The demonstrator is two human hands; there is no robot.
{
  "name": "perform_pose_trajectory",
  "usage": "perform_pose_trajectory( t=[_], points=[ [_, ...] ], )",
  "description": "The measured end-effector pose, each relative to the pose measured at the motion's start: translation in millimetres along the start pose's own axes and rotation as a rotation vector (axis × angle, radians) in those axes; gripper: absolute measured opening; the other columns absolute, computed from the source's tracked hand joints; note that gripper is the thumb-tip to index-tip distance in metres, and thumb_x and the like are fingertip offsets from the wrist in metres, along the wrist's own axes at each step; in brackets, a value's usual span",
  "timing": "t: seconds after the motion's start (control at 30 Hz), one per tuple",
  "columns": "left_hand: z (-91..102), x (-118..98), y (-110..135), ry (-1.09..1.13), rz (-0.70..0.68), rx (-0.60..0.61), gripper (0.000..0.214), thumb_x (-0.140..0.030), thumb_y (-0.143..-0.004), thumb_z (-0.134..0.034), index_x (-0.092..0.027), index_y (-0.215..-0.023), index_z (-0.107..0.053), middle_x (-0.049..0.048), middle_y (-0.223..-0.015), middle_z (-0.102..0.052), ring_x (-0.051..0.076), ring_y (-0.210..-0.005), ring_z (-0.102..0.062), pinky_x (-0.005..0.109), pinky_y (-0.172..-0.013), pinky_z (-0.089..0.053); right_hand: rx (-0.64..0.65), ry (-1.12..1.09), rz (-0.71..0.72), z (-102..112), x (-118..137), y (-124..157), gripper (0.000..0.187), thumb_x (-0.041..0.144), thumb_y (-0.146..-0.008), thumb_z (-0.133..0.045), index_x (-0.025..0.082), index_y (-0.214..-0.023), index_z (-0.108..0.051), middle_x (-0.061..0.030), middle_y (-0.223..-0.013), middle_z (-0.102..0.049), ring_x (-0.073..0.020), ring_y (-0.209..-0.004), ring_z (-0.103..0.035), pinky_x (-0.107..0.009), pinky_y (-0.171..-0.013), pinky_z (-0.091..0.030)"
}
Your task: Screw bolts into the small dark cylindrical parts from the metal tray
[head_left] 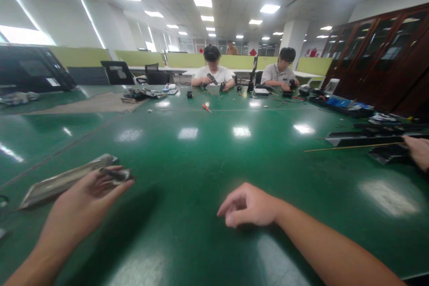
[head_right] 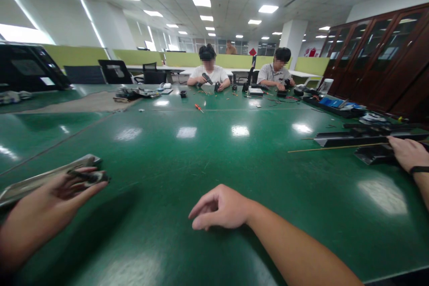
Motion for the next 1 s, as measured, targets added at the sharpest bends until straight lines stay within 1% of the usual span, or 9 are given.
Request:
perform_pose_trajectory(
  t=[0.07,0.17,0.3,0.4,0.5,0.63,0.77,0.87,1.0],
  points=[
    [-18.2,-50.2,8.3,0.149,-0.045,0.134,0.063,-0.067,-0.077,-0.068,-0.020,-0.118,-0.065,0.0052,-0.113,-0.076,0.026,-0.100,-0.073,0.040,-0.099,-0.053,-0.148,-0.031,0.091,12.1,4.6,0.1,0.040,0.046,-0.079,-0.081,0.013,-0.100,-0.076,-0.0032,-0.073,-0.072,-0.0117,-0.058,-0.063,-0.023,-0.057,-0.049],
    [-55.0,-114.0,28.2,0.220,-0.227,0.348,0.053,-0.060,-0.081,-0.066,-0.023,-0.119,-0.068,0.0034,-0.109,-0.076,0.023,-0.090,-0.071,0.036,-0.085,-0.056,-0.360,-0.046,0.294,32.1,15.2,4.3,0.042,0.054,-0.089,-0.069,0.013,-0.096,-0.075,-0.0041,-0.072,-0.070,-0.0123,-0.056,-0.061,-0.025,-0.057,-0.048],
    [-99.4,-157.5,70.5,0.220,-0.497,0.606,0.030,-0.042,-0.092,-0.060,-0.026,-0.116,-0.069,0.0032,-0.104,-0.073,0.020,-0.091,-0.067,0.032,-0.084,-0.053,-0.472,-0.039,0.376,43.5,17.6,7.5,0.047,0.057,-0.095,-0.058,0.013,-0.101,-0.073,-0.0061,-0.078,-0.070,-0.0142,-0.060,-0.063,-0.027,-0.059,-0.047],
    [-114.9,-159.5,96.3,0.223,-0.619,0.737,0.023,-0.032,-0.091,-0.060,-0.026,-0.112,-0.069,0.0029,-0.099,-0.071,0.018,-0.089,-0.065,0.030,-0.081,-0.051,-0.472,0.018,0.357,40.9,14.7,7.1,0.049,0.058,-0.097,-0.054,0.013,-0.103,-0.073,-0.0065,-0.082,-0.070,-0.0146,-0.064,-0.063,-0.027,-0.062,-0.047],
    [-115.5,-153.8,105.3,0.240,-0.711,0.779,0.021,-0.028,-0.089,-0.061,-0.026,-0.109,-0.069,0.0029,-0.095,-0.070,0.017,-0.086,-0.064,0.028,-0.078,-0.050,-0.456,0.130,0.330,34.9,14.1,8.0,0.050,0.057,-0.098,-0.052,0.012,-0.099,-0.074,-0.0060,-0.078,-0.068,-0.0145,-0.063,-0.061,-0.027,-0.062,-0.047],
    [-106.3,-152.0,101.0,0.295,-0.801,0.709,0.022,-0.022,-0.088,-0.060,-0.024,-0.109,-0.067,0.0036,-0.096,-0.070,0.017,-0.087,-0.064,0.027,-0.080,-0.050,-0.400,0.300,0.273,24.0,20.9,11.2,0.050,0.055,-0.099,-0.051,0.013,-0.088,-0.074,-0.0044,-0.070,-0.067,-0.0136,-0.058,-0.058,-0.024,-0.055,-0.044],
    [-99.7,-151.0,97.5,0.319,-0.822,0.618,0.031,-0.019,-0.085,-0.063,-0.025,-0.115,-0.063,0.0020,-0.096,-0.070,0.016,-0.086,-0.065,0.028,-0.078,-0.051,-0.323,0.567,0.364,8.9,38.7,16.1,0.043,0.047,-0.099,-0.051,0.014,-0.085,-0.074,-0.0053,-0.073,-0.069,-0.0157,-0.068,-0.063,-0.026,-0.066,-0.045],
    [-98.8,-149.1,97.6,0.314,-0.831,0.575,0.044,-0.018,-0.082,-0.067,-0.028,-0.123,-0.058,0.0010,-0.099,-0.070,0.017,-0.086,-0.065,0.029,-0.078,-0.051,-0.278,0.637,0.391,0.9,44.2,17.3,0.043,0.046,-0.100,-0.048,0.014,-0.088,-0.074,-0.0052,-0.074,-0.069,-0.0152,-0.067,-0.062,-0.026,-0.065,-0.043],
    [-101.3,-147.2,97.9,0.288,-0.847,0.551,0.040,-0.021,-0.083,-0.068,-0.029,-0.121,-0.057,0.0000,-0.101,-0.071,0.018,-0.089,-0.066,0.032,-0.081,-0.051,-0.217,0.686,0.372,-5.5,43.7,16.5,0.042,0.042,-0.100,-0.046,0.014,-0.085,-0.073,-0.0044,-0.071,-0.066,-0.0144,-0.063,-0.059,-0.026,-0.062,-0.041]
  ],
)
Point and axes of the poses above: each hand's wrist, its own y-axis away from the middle knuckle, its own z-axis out of the back of the hand, x = y × z, the point moved 5 cm from there along -y, towards the middle knuckle
